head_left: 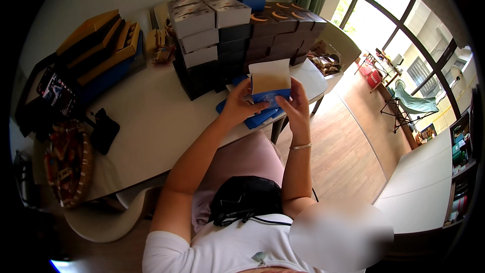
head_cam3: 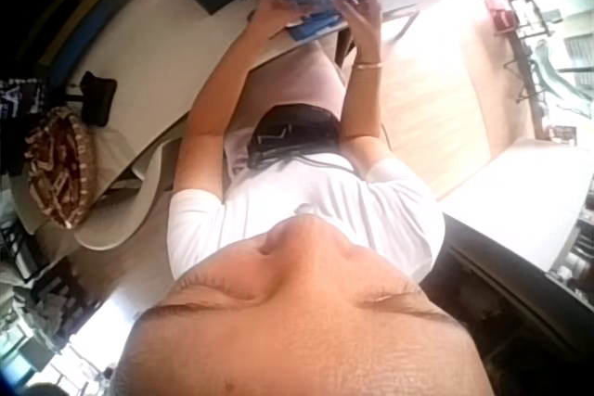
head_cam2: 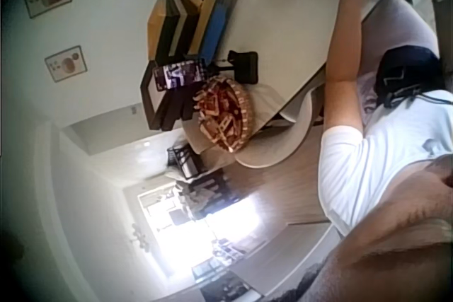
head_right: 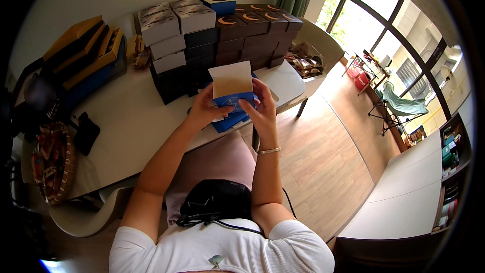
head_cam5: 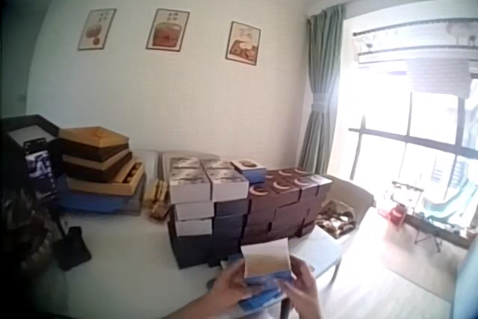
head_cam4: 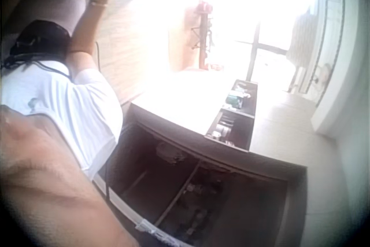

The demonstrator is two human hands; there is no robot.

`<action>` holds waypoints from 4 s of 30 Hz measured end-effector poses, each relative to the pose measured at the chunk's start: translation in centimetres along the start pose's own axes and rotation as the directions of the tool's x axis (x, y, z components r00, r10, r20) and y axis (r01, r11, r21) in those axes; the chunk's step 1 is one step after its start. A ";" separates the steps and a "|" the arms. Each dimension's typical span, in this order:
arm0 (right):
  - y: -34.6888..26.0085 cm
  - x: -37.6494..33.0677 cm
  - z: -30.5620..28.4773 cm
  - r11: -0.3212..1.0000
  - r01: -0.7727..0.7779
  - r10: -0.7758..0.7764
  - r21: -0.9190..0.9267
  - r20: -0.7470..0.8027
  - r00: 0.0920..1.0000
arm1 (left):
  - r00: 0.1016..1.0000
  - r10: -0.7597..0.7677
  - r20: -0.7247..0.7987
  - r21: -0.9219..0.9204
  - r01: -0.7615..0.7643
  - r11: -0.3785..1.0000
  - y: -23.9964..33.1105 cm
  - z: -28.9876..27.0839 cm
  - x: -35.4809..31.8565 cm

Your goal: The person assembles small cardboard boxes by folding the flaps and tucking them into slots to form a closed cube. They handle the boxes one at a time, picking them from a stack, folding the sides, and placing the finished boxes onto a growing pile.

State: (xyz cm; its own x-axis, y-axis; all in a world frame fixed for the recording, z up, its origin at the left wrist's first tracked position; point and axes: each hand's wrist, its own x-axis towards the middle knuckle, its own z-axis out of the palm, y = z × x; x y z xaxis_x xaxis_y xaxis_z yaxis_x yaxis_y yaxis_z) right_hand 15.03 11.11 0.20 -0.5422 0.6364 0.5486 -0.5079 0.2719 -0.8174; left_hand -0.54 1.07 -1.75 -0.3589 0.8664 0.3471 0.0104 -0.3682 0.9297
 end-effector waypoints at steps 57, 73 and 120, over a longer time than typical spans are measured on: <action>1.3 -0.3 1.1 0.968 -0.237 0.245 0.085 -0.115 0.963 | 0.938 -0.338 -0.081 -0.143 0.325 0.935 0.2 -0.5 0.2; 0.7 -0.5 1.4 0.985 -0.140 0.111 -0.100 -0.247 0.963 | 0.944 0.327 0.046 0.625 -0.283 0.727 2.0 1.3 -1.3; 0.9 -0.4 3.4 0.936 0.062 -0.130 -0.348 -0.178 0.975 | 0.850 0.523 0.057 0.850 -0.317 0.422 1.9 1.7 -1.5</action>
State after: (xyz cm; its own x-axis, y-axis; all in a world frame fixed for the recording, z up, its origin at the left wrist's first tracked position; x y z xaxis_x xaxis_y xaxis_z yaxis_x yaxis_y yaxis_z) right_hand 12.52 8.69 -0.12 -0.3436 0.7138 0.6103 -0.2760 0.5444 -0.7921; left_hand 1.60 -0.34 -0.34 -0.2465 0.5630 0.7888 0.9110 -0.1430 0.3868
